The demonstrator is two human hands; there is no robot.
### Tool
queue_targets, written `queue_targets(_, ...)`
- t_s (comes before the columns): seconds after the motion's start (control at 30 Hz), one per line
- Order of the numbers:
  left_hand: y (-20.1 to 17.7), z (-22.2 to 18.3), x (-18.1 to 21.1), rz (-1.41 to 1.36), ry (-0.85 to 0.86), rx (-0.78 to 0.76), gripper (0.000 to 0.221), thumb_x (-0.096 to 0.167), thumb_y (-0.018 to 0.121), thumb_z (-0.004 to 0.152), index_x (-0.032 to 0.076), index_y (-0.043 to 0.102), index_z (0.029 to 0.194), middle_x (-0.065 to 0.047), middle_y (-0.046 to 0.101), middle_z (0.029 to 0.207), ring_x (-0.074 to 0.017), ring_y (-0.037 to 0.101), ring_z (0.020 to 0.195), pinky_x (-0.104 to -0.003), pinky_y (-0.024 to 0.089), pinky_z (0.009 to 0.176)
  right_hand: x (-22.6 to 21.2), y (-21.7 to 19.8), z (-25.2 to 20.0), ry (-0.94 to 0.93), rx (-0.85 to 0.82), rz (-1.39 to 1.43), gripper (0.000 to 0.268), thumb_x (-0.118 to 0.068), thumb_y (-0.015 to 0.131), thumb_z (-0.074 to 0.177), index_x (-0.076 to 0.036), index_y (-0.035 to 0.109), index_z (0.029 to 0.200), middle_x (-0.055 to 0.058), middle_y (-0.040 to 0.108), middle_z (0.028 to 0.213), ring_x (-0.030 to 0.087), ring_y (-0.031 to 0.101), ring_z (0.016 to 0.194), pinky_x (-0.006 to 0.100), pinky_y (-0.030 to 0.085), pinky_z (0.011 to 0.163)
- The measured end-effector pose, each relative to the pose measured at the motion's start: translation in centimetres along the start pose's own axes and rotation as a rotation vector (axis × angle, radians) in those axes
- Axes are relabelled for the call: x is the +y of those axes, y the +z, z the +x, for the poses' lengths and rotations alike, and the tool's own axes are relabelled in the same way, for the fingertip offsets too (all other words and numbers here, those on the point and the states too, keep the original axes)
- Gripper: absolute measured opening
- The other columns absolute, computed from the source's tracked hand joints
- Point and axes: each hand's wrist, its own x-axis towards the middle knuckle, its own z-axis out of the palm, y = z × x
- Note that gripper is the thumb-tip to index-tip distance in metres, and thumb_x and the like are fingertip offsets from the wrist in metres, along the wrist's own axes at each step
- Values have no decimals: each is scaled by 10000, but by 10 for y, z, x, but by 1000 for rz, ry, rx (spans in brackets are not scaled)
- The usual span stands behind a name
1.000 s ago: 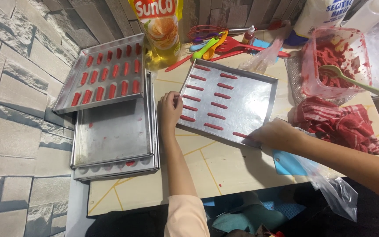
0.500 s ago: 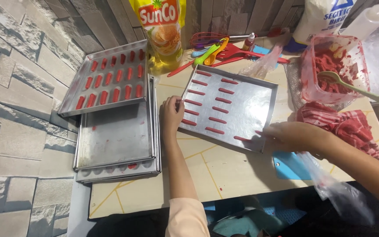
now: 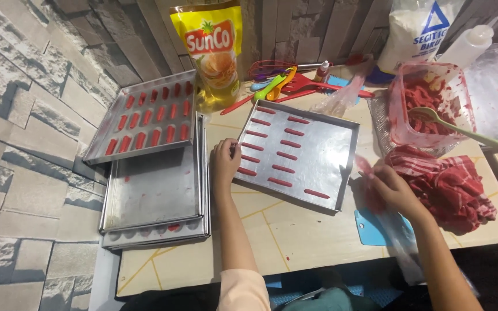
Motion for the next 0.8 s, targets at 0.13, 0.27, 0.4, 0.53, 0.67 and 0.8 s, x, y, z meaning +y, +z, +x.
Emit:
queue_targets(0.13, -1, 0, 2, -4, 2, -3, 143, 272, 567, 1032, 175, 656, 1087, -87, 690, 977, -312, 663, 987, -435, 518, 880, -24, 2, -18, 25, 69, 244, 191, -171, 596, 1062, -40, 632, 1196, 127, 677, 956, 219, 607, 953, 458, 487, 959)
queue_targets(0.27, -2, 0, 3, 10, 12, -7, 148, 256, 563, 1027, 165, 655, 1098, -98, 689, 973, -326, 662, 983, -447, 515, 889, -26, -2, -21, -3, -18, 303, 197, -126, 611, 1018, -44, 660, 1190, 107, 714, 899, 207, 663, 884, 431, 522, 890)
queue_targets(0.4, 8, 4, -10, 12, 25, 5, 141, 254, 565, 1032, 170, 655, 1102, -91, 687, 971, -319, 662, 976, -440, 515, 886, -41, 6, -19, -27, -45, 220, 174, -175, 627, 1014, -62, 693, 1128, 127, 766, 898, 212, 698, 873, 442, 548, 878)
queue_targets(0.53, 7, 4, -9, 22, 36, 7, 135, 253, 578, 1027, 169, 659, 1095, -92, 688, 962, -324, 662, 968, -447, 518, 880, -34, 6, -16, -25, -47, 213, 209, -230, 563, 1059, -86, 714, 1077, 122, 789, 886, 232, 733, 869, 441, 557, 864)
queue_targets(0.67, 6, 4, -7, 13, 19, -14, 138, 243, 576, 1028, 173, 659, 1112, -88, 684, 975, -316, 656, 978, -441, 506, 897, -36, 8, -18, -24, 30, 97, 231, -237, 554, 1077, -99, 737, 1049, 122, 772, 822, 221, 712, 873, 434, 529, 904)
queue_targets(0.8, 4, 3, -5, 16, 20, -25, 148, 217, 571, 1031, 154, 660, 1131, -99, 685, 993, -324, 651, 993, -451, 500, 909, -40, 7, -19, -41, 22, 95, 274, -272, 554, 1075, -120, 763, 984, 100, 791, 783, 233, 738, 828, 421, 543, 875)
